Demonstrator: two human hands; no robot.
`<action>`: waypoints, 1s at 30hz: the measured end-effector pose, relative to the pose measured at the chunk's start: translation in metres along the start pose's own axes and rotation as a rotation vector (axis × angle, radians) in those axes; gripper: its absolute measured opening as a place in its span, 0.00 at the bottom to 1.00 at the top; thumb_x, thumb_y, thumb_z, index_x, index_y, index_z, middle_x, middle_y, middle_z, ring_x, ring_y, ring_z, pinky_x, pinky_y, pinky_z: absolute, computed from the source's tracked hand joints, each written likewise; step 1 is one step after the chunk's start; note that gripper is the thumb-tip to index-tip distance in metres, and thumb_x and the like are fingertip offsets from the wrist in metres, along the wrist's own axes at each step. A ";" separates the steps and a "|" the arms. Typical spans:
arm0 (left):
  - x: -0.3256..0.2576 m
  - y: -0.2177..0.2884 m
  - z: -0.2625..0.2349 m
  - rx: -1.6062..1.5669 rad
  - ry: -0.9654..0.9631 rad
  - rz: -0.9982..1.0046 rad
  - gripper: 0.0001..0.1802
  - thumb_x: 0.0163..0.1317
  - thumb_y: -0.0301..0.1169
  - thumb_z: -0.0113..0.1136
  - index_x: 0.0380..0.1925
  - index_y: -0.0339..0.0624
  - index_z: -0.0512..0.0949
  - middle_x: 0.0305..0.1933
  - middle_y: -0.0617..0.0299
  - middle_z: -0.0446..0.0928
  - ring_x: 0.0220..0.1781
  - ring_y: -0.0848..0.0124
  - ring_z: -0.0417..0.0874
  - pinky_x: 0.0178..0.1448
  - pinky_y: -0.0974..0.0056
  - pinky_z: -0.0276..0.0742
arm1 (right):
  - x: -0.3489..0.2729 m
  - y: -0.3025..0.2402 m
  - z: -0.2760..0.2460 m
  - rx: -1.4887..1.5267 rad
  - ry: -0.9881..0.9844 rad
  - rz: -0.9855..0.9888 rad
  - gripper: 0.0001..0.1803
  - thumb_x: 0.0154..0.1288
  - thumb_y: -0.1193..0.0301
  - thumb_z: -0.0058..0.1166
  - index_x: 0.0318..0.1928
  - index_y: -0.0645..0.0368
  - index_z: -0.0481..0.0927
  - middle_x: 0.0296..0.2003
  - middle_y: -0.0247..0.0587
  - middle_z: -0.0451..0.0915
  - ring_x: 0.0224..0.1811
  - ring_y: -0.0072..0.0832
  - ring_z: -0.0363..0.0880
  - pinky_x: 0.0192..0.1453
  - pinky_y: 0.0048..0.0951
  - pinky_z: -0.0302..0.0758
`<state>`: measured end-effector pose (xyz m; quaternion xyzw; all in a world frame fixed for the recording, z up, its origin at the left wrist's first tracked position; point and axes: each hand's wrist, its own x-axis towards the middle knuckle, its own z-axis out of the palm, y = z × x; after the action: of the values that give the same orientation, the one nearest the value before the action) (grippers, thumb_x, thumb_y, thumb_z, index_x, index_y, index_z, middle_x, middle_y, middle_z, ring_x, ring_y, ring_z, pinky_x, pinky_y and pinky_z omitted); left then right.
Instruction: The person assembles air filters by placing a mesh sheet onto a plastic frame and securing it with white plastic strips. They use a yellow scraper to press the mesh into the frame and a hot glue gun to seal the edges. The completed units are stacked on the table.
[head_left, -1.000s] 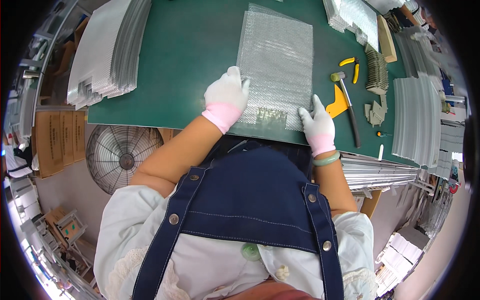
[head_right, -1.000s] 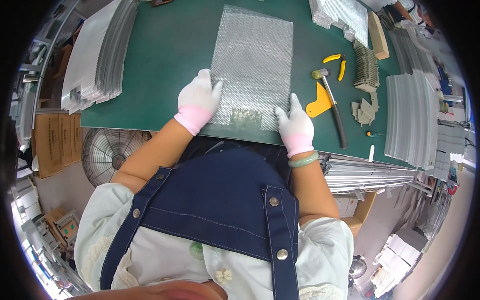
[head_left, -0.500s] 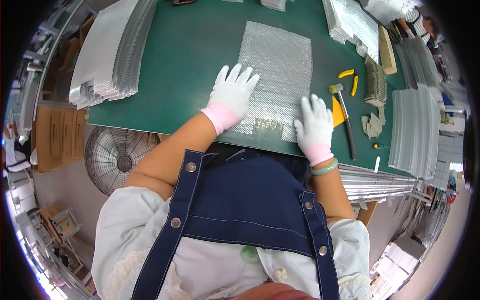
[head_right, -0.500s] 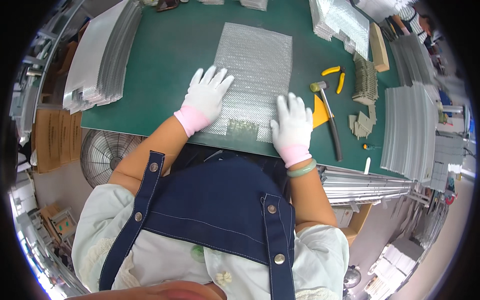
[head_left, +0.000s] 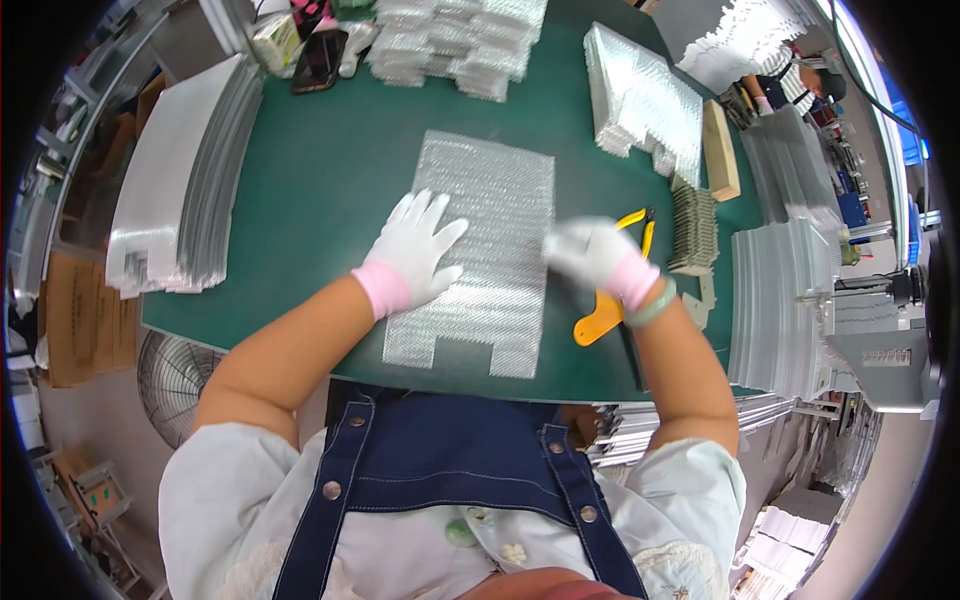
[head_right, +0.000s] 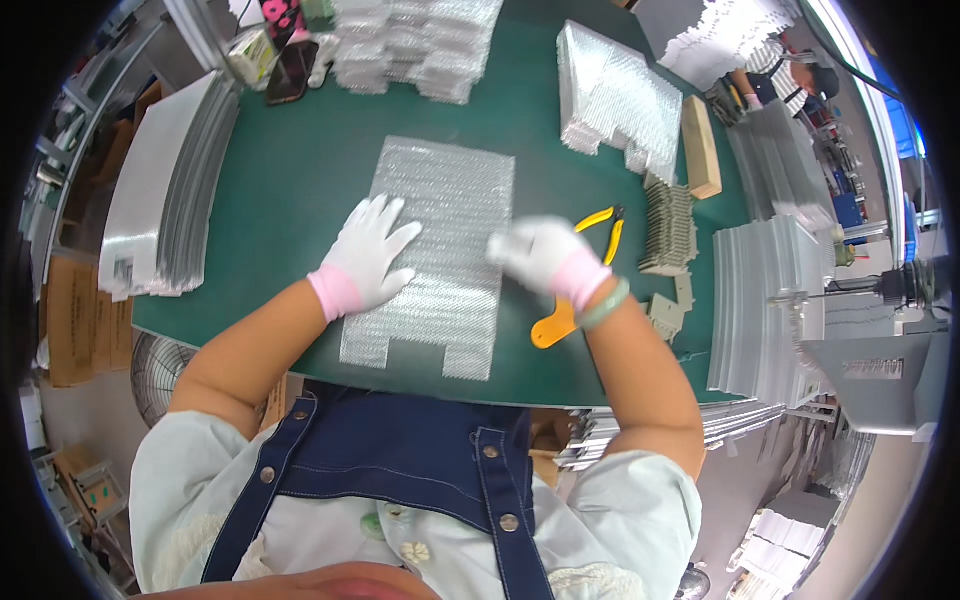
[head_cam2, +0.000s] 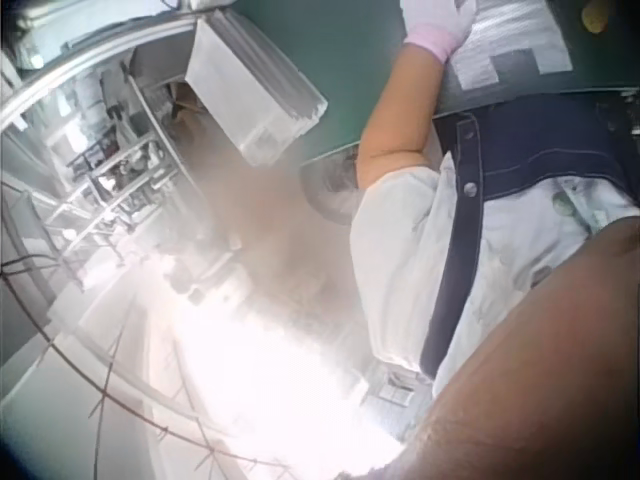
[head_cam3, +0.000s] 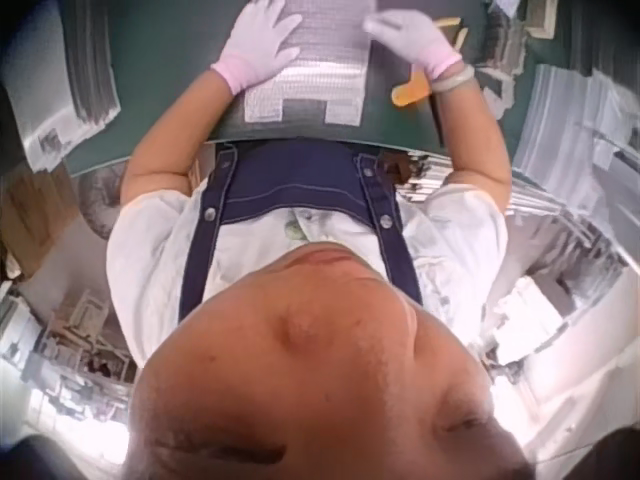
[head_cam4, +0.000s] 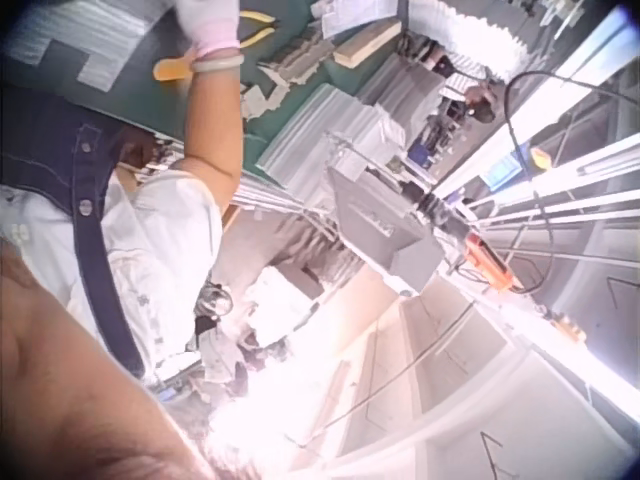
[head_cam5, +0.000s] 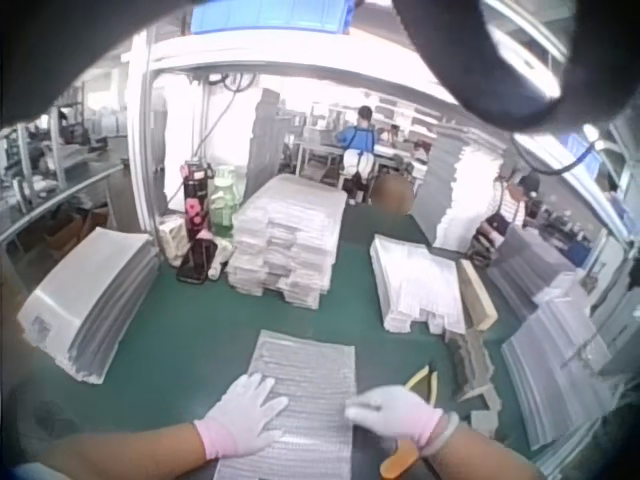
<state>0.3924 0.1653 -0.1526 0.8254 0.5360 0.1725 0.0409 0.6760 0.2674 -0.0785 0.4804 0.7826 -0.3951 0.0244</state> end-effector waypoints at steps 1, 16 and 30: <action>0.001 0.000 -0.002 -0.002 -0.007 -0.003 0.34 0.58 0.46 0.62 0.62 0.41 0.72 0.69 0.35 0.63 0.73 0.37 0.59 0.77 0.41 0.51 | 0.027 0.007 -0.024 0.014 0.323 -0.064 0.23 0.65 0.51 0.56 0.47 0.57 0.86 0.41 0.50 0.86 0.48 0.45 0.84 0.56 0.42 0.77; 0.015 -0.015 -0.022 -0.045 -0.263 0.013 0.32 0.61 0.45 0.61 0.65 0.50 0.72 0.72 0.38 0.61 0.74 0.39 0.61 0.78 0.42 0.53 | 0.092 0.126 -0.205 -0.276 1.114 0.856 0.34 0.57 0.44 0.64 0.54 0.57 0.82 0.54 0.48 0.83 0.57 0.43 0.82 0.58 0.41 0.78; 0.039 0.011 -0.039 -0.625 0.147 -0.069 0.38 0.63 0.57 0.60 0.66 0.42 0.70 0.63 0.47 0.73 0.61 0.54 0.76 0.68 0.52 0.69 | -0.081 0.020 -0.057 1.077 1.090 -0.320 0.11 0.71 0.75 0.57 0.49 0.68 0.77 0.41 0.40 0.81 0.42 0.27 0.81 0.47 0.29 0.80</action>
<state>0.4032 0.1912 -0.1043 0.7397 0.4861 0.3863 0.2594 0.7541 0.2485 -0.0173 0.4337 0.4445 -0.4274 -0.6570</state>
